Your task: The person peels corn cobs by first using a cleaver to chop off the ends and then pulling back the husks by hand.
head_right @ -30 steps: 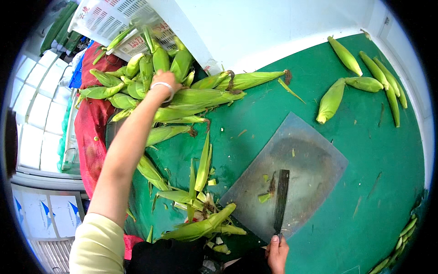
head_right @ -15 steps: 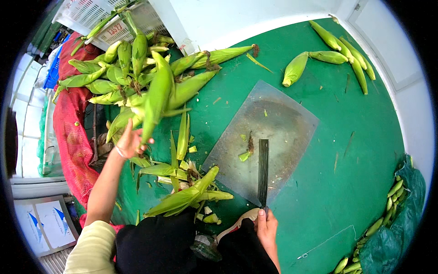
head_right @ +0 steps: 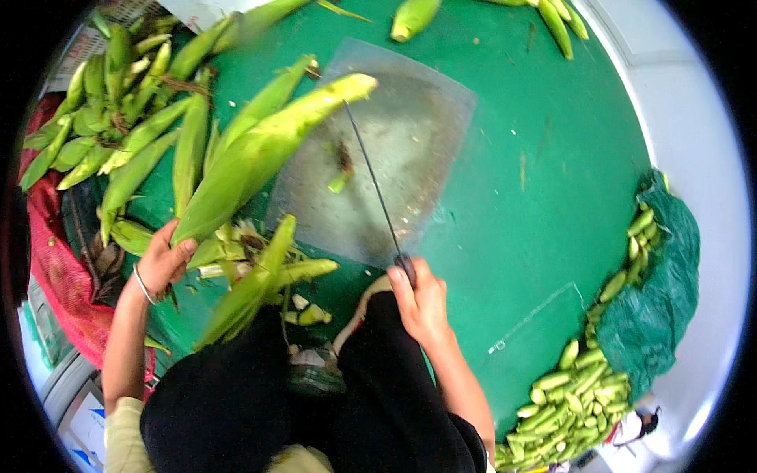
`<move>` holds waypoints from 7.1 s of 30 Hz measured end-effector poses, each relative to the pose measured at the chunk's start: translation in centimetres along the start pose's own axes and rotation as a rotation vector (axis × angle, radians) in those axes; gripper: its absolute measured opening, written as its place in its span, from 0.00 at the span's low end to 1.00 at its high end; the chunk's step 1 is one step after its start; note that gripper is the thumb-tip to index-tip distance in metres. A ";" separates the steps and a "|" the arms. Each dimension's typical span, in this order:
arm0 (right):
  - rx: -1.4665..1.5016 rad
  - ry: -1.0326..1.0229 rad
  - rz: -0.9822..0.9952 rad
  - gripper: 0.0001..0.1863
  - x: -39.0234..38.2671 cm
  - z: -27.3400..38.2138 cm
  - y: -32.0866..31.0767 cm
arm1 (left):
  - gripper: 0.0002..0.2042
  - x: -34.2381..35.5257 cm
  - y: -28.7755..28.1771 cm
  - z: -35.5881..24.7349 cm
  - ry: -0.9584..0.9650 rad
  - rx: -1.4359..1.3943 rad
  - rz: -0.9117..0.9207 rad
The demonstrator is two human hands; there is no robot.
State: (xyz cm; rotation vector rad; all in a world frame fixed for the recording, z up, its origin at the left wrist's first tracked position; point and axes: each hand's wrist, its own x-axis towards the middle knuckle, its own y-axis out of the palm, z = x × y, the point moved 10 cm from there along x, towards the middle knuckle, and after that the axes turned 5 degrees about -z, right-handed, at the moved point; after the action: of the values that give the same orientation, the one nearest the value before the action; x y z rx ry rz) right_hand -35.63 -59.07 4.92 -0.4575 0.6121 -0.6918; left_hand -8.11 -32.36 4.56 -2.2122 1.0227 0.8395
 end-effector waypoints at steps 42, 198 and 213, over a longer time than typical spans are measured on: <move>0.098 0.246 -0.044 0.26 0.7 -6.8 -2.0 | 0.27 1.4 -7.6 -15.0 0.501 0.548 0.092; 0.570 0.310 0.025 0.28 3.9 -7.7 1.8 | 0.21 23.0 14.7 -24.9 0.226 -0.462 0.387; 0.553 0.310 0.078 0.26 1.9 -6.9 2.8 | 0.34 20.2 1.7 -13.1 0.311 1.076 -0.270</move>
State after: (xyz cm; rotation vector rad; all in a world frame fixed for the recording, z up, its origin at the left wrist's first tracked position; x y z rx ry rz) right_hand -37.75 -59.77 -2.41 0.1899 0.6921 -0.8279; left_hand 4.92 -51.63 -2.01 -1.4720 0.9469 -0.2018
